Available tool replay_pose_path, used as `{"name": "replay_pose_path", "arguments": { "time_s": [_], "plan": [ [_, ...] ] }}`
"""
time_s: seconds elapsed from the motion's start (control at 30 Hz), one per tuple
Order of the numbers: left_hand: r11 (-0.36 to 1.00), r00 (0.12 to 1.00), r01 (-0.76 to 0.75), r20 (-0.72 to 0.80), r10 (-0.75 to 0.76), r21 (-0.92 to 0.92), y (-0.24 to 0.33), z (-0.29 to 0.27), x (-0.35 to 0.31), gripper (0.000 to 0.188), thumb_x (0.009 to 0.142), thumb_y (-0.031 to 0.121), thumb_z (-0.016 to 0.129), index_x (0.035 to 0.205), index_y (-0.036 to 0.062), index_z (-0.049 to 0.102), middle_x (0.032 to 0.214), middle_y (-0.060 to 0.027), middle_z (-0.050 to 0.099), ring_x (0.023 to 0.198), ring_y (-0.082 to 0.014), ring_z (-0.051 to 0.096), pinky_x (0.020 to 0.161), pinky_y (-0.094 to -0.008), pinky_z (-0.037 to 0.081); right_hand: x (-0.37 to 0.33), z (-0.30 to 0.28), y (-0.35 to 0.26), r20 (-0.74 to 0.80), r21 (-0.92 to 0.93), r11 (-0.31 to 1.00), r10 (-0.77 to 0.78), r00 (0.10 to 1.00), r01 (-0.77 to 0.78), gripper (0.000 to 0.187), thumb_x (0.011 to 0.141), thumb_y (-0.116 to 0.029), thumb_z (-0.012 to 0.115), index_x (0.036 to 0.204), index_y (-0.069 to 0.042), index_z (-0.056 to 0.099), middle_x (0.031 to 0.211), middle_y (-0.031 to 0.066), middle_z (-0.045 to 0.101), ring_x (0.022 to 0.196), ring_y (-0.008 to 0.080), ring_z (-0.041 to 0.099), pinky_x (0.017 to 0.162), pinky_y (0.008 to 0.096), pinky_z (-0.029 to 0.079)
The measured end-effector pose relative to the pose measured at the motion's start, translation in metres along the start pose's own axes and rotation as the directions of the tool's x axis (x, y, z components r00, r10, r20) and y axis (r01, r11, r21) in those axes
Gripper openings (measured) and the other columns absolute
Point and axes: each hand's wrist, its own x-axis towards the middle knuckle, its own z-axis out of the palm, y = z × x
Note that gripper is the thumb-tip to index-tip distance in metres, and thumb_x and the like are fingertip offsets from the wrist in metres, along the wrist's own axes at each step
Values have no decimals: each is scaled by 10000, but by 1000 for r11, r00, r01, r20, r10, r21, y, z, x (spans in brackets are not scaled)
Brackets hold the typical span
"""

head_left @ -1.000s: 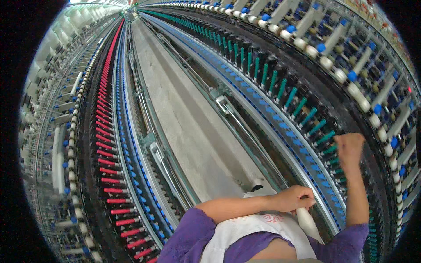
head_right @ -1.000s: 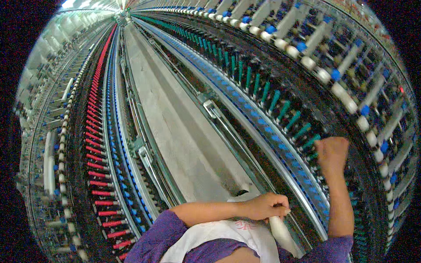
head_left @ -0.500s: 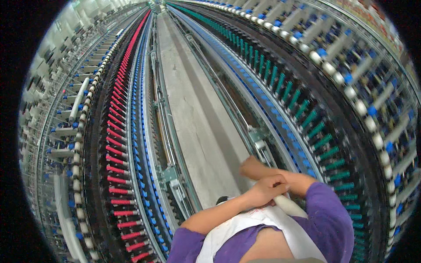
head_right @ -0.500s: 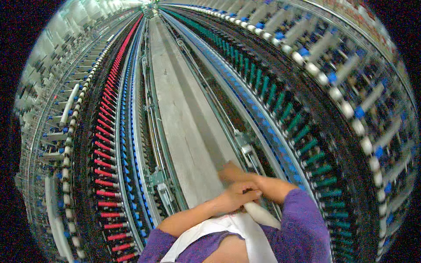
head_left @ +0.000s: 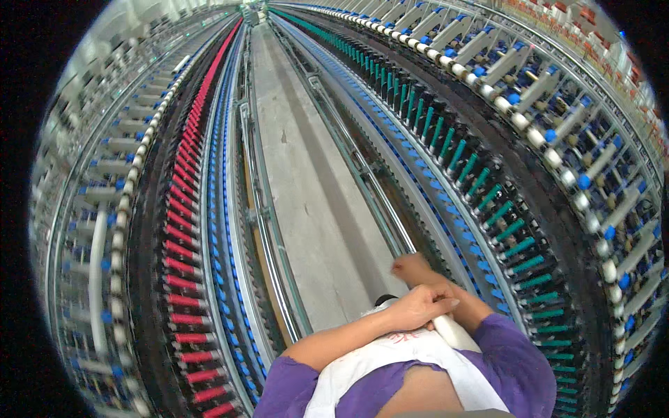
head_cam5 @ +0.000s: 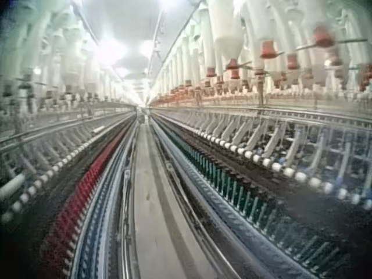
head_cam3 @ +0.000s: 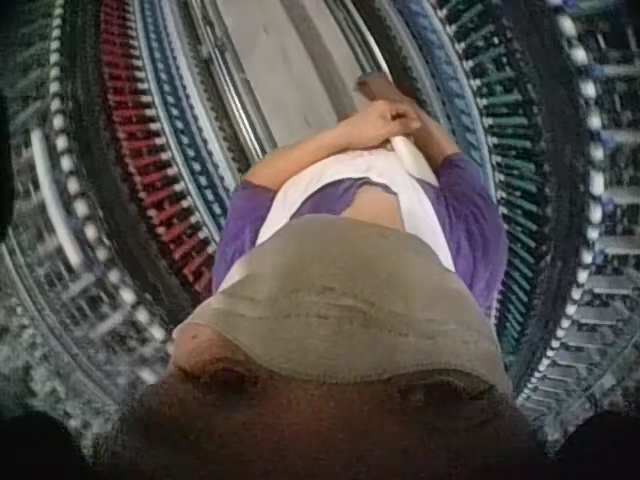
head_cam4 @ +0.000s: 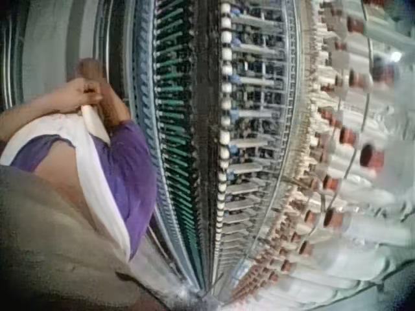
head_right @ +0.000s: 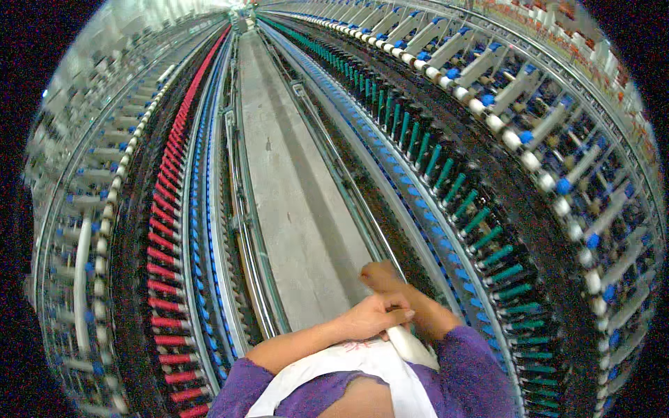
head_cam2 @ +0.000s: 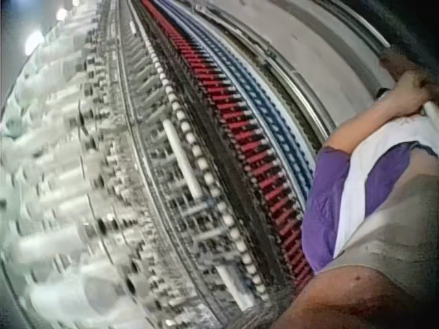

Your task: The person threads yarn through a spinning machine, guiding the thread through multiple guides and tensioners. They adjust the thread path and secure it onto spindles, repeating the process across several stations.

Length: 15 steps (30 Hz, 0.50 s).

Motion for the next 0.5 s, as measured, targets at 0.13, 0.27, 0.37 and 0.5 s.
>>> {"name": "replay_pose_path", "arguments": {
  "time_s": [0.13, 0.27, 0.37, 0.5],
  "plan": [
    [998, 996, -34, 83, 29, 59, 43, -155, 77, 222, 1016, 303, 599, 990, 86, 636, 831, -2, 665, 672, -62, 573, 539, -236, 458, 149, -57, 87, -128, 26, 930, 367, 921, -367, 240, 851, -290, 703, 871, -53, 734, 840, 182, 708, 780, 385, 681, 717, 467, 533],
    [991, 997, -67, 44, 62, 115, 85, -331, 168, 217, 1013, 289, 599, 976, 81, 645, 857, -10, 681, 716, -95, 597, 610, -271, 481, 346, -80, 161, -297, 214, 887, 458, 838, -409, 245, 877, -270, 697, 851, -27, 718, 784, 186, 688, 720, 363, 665, 662, 453, 504],
    [854, 921, -278, -132, 368, 441, 124, -465, 216, 219, 1007, 266, 602, 949, 64, 662, 922, -12, 713, 793, -150, 637, 745, -310, 515, 501, -82, 186, -210, 265, 855, 503, 838, -447, 260, 890, -272, 677, 831, -20, 705, 772, 186, 677, 705, 351, 658, 646, 449, 493],
    [903, 873, -422, -306, 381, -80, 159, -644, 236, 181, 1011, 200, 582, 932, 50, 643, 734, -30, 621, 623, -125, 543, 583, -278, 451, 684, -110, 213, -339, 289, 890, 439, 832, -352, 273, 904, -294, 660, 852, -31, 711, 840, 197, 688, 757, 360, 667, 673, 455, 497]
  ]
}}
